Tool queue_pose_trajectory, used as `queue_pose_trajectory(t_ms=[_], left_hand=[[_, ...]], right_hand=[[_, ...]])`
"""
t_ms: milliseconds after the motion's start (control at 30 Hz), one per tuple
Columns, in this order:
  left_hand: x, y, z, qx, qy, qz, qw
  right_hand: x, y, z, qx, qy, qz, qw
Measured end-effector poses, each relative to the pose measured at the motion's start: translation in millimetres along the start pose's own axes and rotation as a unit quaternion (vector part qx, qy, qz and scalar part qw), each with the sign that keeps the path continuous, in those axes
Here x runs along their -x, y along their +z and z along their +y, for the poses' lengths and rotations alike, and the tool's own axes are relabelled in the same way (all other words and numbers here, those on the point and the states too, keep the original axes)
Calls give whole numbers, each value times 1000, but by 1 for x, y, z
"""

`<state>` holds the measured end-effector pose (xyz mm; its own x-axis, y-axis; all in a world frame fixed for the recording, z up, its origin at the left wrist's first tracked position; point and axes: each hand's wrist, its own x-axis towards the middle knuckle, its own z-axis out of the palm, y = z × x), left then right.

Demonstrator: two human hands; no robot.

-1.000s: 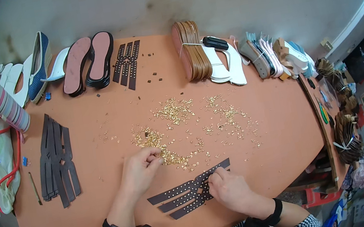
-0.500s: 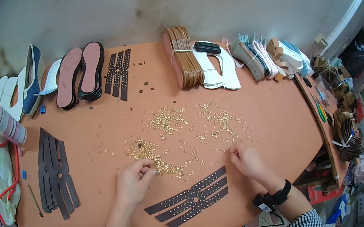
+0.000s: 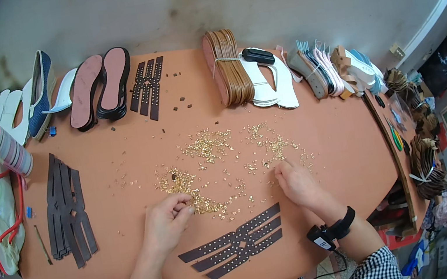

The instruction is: Manually assembling shoe straps by placing and securing small metal decorative studs into pre-punched holes.

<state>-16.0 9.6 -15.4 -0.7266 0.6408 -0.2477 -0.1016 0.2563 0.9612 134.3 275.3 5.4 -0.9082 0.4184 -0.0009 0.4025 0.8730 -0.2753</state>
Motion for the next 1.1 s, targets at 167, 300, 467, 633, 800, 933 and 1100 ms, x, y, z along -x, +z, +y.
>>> queue_pose_trajectory(t_ms=[167,300,467,633,800,933,1100], left_hand=[[-1,-1,-2,-32,18,2,999],[-3,-1,-6,-35,31,-3,999],[-3,1,2,-32,28,2,999],[-1,-1,3,-37,8,2,999],[0,-1,1,-65,31,9,997],[0,-1,2,-76,29,14,997],[-2,-2,0,-76,63,7,995]], right_hand=[[1,-2,-3,124,-51,-31,991],[-5,-4,-2,167,-81,-37,982],[-2,1,3,214,-78,-43,973],[36,-2,-24,53,-184,32,981],[76,3,-71,-74,-135,-61,986],[82,7,-71,-62,-121,-87,987],[82,10,-73,-43,-124,-97,987]])
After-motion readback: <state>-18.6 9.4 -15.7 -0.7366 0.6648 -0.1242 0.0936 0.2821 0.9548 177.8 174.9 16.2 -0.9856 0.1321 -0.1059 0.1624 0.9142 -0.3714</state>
